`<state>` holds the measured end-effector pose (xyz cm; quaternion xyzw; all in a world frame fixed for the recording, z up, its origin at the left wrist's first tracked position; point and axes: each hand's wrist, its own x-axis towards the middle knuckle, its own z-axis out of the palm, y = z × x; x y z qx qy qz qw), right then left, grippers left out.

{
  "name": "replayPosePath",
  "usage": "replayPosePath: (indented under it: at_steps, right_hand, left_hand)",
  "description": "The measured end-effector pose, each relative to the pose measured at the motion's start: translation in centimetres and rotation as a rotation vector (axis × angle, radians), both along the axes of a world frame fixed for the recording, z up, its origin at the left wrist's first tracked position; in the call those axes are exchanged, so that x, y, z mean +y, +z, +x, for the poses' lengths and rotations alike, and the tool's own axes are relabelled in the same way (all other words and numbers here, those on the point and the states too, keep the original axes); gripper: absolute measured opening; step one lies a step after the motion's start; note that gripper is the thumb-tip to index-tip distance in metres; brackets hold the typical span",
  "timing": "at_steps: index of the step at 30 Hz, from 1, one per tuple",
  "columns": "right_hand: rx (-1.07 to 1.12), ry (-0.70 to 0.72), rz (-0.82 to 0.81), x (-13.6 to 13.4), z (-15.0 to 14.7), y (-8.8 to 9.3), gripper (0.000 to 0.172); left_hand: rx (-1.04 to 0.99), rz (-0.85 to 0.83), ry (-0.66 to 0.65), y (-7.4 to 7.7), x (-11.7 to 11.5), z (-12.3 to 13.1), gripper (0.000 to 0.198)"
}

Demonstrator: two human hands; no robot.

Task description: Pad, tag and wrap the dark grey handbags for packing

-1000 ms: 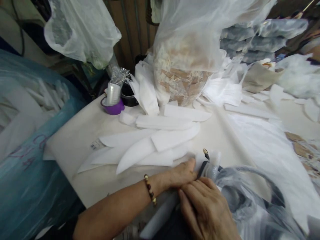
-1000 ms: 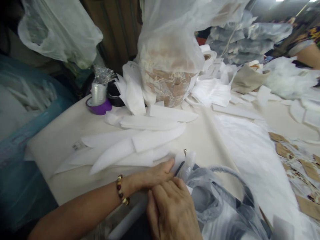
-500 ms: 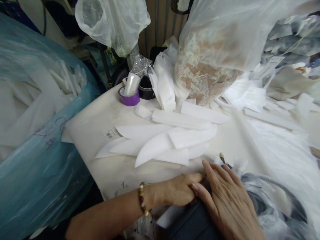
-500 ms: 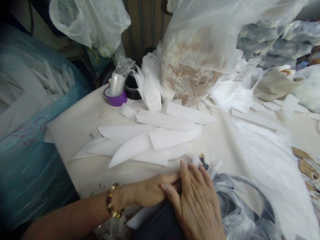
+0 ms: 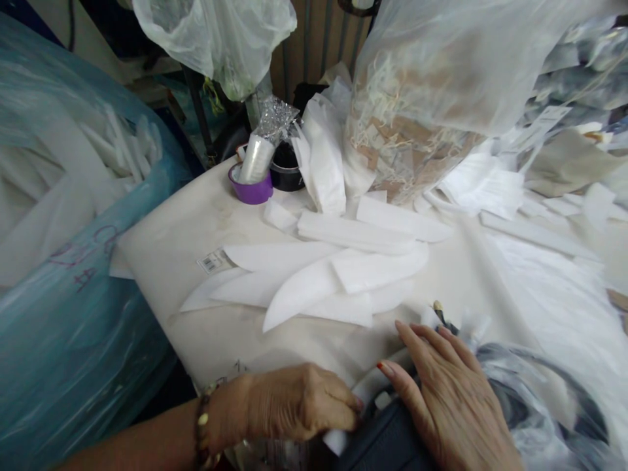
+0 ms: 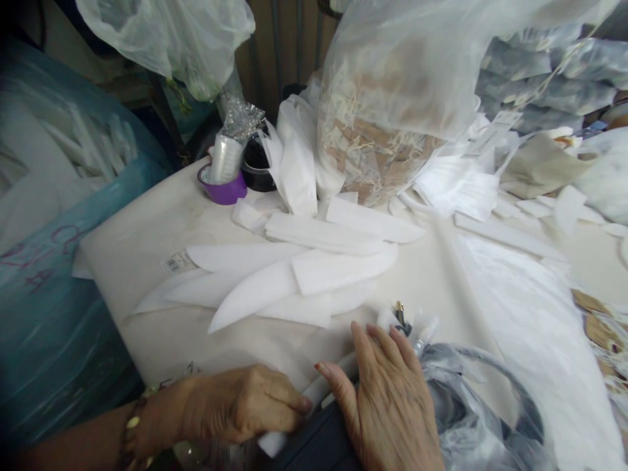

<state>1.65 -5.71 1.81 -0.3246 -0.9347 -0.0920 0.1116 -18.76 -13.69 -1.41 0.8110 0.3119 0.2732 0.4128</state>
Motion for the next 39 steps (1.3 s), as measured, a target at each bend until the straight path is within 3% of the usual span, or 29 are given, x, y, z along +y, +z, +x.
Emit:
replayPosePath:
  at_steps: [2, 3, 8, 14, 19, 21, 23, 26, 29, 31, 36, 39]
  right_hand:
    - [0.01, 0.013, -0.008, 0.0, 0.0, 0.0, 0.065]
    - [0.013, 0.02, -0.015, 0.1, 0.0, 0.1, 0.064]
    - [0.041, 0.025, -0.02, 0.1, 0.0, 0.4, 0.062]
    - [0.052, -0.016, -0.088, -0.1, -0.2, 0.2, 0.06]
    - [0.061, -0.04, -0.128, 0.4, 0.0, 0.0, 0.062]
    - [0.068, -0.044, -0.133, 0.6, 0.2, 0.0, 0.062]
    - [0.073, -0.07, -0.148, 0.7, 0.4, 0.1, 0.062]
    - [0.082, -0.096, -0.174, 0.7, 0.4, 0.2, 0.062]
    - [0.097, -0.093, -0.198, 0.6, 0.2, 0.3, 0.062]
    - [0.115, -0.093, -0.214, 0.6, 0.3, 0.4, 0.062]
    - [0.179, -0.145, -0.234, 0.4, 0.3, 0.3, 0.062]
    - [0.216, -0.166, -0.267, 0.3, 0.2, 0.1, 0.061]
  left_hand:
    - [-0.012, 0.037, -0.128, 0.1, 0.6, 0.2, 0.024]
    - [-0.018, 0.034, -0.133, 0.1, 0.7, 0.3, 0.024]
    - [-0.089, -0.226, 0.202, -0.9, 0.5, 1.8, 0.014]
    - [-0.182, -0.471, 0.299, -0.7, 0.8, 3.7, 0.014]
    - [-0.196, -0.801, 0.682, 0.1, 1.0, 6.0, 0.012]
    - [-0.207, -0.819, 0.753, 0.3, 0.9, 6.4, 0.013]
    - [-0.231, -0.662, 0.677, 0.2, 0.5, 6.2, 0.015]
    - [-0.248, -0.321, 0.441, -0.2, 0.1, 5.1, 0.024]
    - [-0.259, -0.217, 0.365, -0.1, 0.3, 4.5, 0.028]
    - [-0.314, -0.318, 0.386, 0.3, 0.6, 4.7, 0.026]
    - [-0.532, -0.886, 0.655, 0.6, 0.7, 5.9, 0.017]
    - [-0.546, -0.817, 0.649, 0.7, 0.7, 5.9, 0.02]
